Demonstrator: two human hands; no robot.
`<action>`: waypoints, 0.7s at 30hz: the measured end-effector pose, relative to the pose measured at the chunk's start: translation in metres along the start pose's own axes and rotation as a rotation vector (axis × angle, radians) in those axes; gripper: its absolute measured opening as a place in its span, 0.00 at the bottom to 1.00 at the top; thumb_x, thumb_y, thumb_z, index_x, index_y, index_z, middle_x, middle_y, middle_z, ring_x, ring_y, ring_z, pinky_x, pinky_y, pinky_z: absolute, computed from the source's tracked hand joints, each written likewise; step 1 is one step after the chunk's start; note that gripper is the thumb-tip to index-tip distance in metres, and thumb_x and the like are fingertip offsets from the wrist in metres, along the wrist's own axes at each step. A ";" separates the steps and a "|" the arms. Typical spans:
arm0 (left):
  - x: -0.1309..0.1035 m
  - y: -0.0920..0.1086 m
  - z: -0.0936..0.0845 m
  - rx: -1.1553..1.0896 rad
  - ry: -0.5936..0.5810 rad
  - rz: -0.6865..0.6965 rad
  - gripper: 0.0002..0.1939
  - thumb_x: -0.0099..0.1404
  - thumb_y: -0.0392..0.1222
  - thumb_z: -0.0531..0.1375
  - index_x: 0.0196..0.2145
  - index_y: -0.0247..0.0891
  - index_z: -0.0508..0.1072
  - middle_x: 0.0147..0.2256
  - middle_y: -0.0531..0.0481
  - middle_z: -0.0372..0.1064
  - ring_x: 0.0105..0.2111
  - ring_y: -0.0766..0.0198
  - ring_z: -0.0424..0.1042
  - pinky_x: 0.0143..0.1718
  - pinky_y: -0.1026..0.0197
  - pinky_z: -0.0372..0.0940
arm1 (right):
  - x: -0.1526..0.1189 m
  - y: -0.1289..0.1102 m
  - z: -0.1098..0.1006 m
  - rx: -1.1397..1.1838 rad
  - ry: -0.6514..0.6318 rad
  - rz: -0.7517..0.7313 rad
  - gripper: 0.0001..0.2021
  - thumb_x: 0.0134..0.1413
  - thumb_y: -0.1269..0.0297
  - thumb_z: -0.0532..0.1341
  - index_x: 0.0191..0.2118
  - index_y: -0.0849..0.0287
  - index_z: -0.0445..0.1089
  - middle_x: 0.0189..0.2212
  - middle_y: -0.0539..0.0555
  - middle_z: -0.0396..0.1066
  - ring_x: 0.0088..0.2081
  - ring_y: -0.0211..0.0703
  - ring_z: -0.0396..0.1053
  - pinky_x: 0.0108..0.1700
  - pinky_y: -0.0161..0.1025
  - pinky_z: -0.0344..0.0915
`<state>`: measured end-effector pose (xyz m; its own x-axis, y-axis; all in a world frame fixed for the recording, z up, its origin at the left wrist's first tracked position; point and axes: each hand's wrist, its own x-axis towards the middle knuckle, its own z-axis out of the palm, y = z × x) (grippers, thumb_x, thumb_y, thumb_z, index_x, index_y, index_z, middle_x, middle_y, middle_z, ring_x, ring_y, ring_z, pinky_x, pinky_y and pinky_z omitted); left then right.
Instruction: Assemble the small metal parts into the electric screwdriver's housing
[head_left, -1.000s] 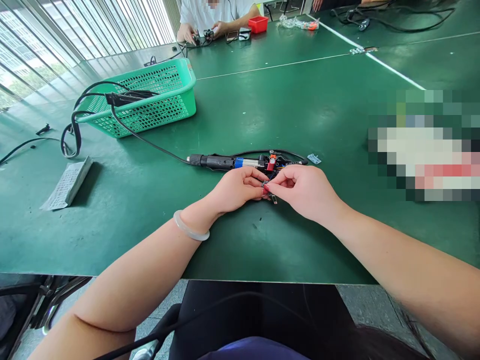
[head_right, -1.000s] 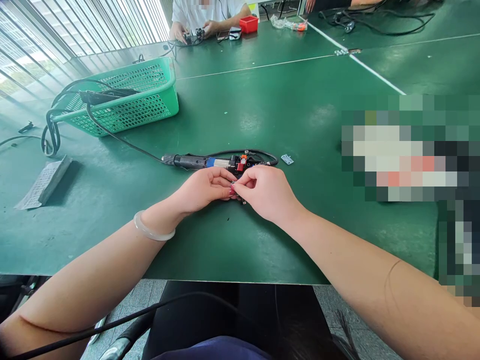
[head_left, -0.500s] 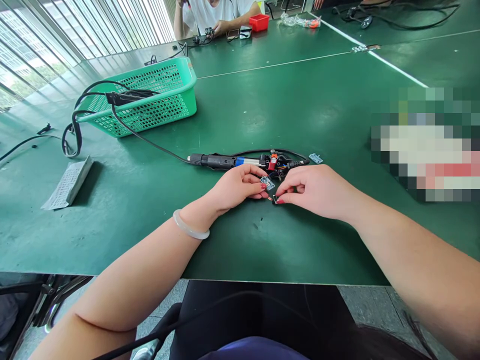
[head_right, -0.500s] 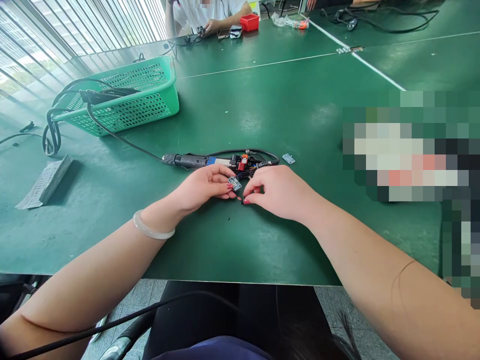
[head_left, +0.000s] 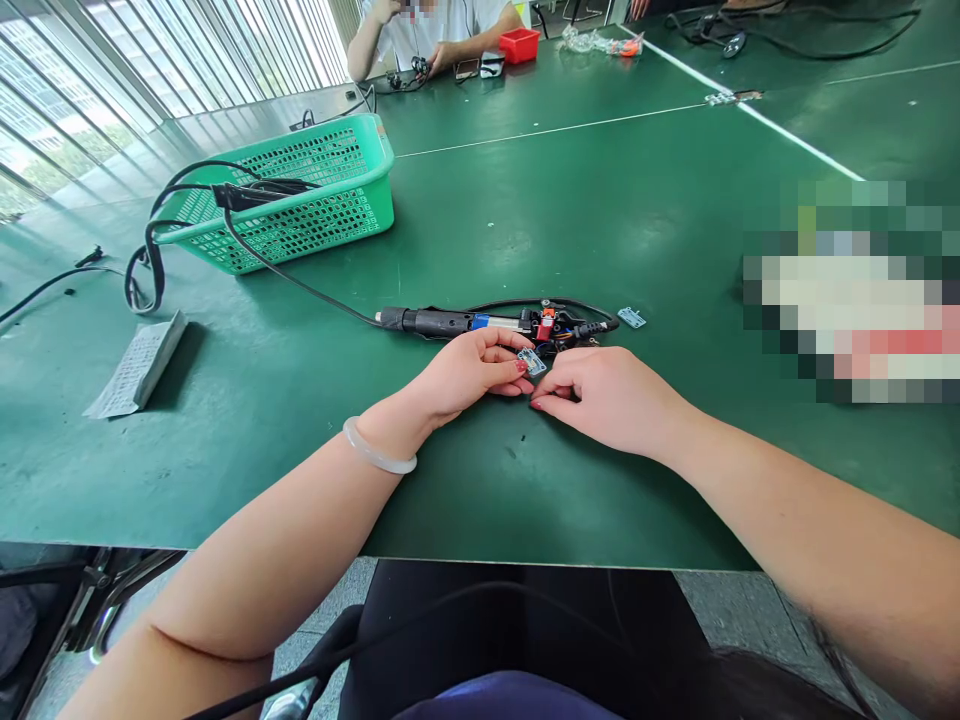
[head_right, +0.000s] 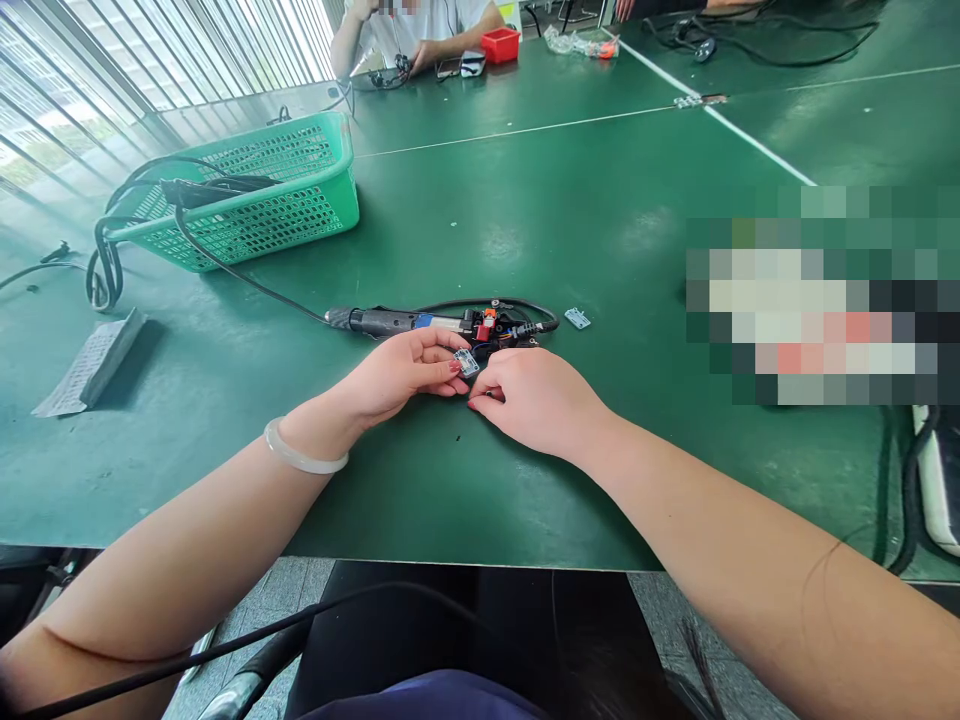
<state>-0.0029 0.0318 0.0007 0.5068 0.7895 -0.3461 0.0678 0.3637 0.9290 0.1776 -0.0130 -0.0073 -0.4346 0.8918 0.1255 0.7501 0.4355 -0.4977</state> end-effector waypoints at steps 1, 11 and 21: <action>0.000 0.000 0.000 0.001 0.001 0.002 0.11 0.59 0.23 0.57 0.40 0.30 0.68 0.24 0.53 0.71 0.26 0.70 0.75 0.31 0.69 0.69 | 0.000 0.000 0.000 0.013 0.000 -0.016 0.08 0.55 0.66 0.60 0.29 0.55 0.77 0.27 0.49 0.72 0.30 0.38 0.67 0.32 0.36 0.58; 0.001 -0.001 -0.001 -0.007 -0.002 0.006 0.11 0.59 0.22 0.58 0.39 0.30 0.68 0.24 0.53 0.70 0.25 0.70 0.74 0.30 0.68 0.69 | -0.003 -0.001 -0.004 -0.034 -0.110 -0.088 0.07 0.54 0.66 0.63 0.37 0.52 0.79 0.29 0.47 0.72 0.30 0.36 0.67 0.31 0.34 0.61; 0.001 -0.002 -0.002 0.001 -0.017 0.013 0.10 0.59 0.23 0.58 0.39 0.30 0.68 0.24 0.54 0.70 0.25 0.70 0.74 0.29 0.69 0.68 | -0.011 0.000 -0.007 -0.205 -0.122 -0.219 0.09 0.57 0.63 0.61 0.41 0.50 0.78 0.29 0.47 0.72 0.29 0.36 0.69 0.30 0.34 0.62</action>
<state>-0.0042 0.0326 -0.0012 0.5224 0.7855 -0.3319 0.0622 0.3531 0.9335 0.1859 -0.0214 -0.0028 -0.6438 0.7586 0.1001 0.7117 0.6417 -0.2858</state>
